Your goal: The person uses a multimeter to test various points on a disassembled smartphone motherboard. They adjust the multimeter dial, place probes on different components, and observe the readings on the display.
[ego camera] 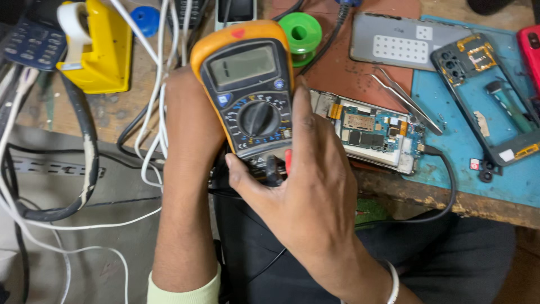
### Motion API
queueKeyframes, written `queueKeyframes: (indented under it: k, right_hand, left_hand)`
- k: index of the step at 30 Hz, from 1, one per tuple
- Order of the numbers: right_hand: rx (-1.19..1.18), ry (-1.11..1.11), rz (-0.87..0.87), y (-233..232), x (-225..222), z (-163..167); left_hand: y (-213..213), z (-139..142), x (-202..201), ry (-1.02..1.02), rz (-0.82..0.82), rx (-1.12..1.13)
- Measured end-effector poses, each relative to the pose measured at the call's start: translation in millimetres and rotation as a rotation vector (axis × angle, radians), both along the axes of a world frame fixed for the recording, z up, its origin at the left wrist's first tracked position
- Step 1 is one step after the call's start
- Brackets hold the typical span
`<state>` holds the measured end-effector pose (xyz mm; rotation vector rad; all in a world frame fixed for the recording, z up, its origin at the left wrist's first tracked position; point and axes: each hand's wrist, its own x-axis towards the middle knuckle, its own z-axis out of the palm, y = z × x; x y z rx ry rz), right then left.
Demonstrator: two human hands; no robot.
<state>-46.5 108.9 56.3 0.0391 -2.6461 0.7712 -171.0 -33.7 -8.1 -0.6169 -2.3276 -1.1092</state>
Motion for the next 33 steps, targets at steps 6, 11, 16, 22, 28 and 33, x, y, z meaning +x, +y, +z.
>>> queueKeyframes:
  k: [6,11,16,22,28,33]
  right_hand:
    - [0.076,0.104,-0.029,0.1,-2.2,8.4]
    - [-0.022,-0.022,-0.025,5.5,-2.1,11.6]
    - [0.01,-0.091,-0.05,5.6,-0.4,12.5]
    - [0.008,-0.022,-0.047,4.7,3.0,4.9]
    - [-0.026,0.043,-0.011,6.7,8.5,-2.3]
    - [-0.054,0.149,0.037,14.8,11.9,10.4]
  left_hand:
    - [-2.6,15.7,-2.5,-0.066,-0.117,0.103]
    - [-6.8,26.9,13.0,-0.323,-0.156,0.237]
    - [-7.7,15.7,24.0,-0.414,-0.195,0.446]
    - [-8.5,12.1,19.3,-0.438,-0.271,0.515]
    - [-8.6,25.6,26.0,-0.465,-0.27,0.547]
    - [-9.0,27.4,50.9,-0.33,-0.182,0.578]
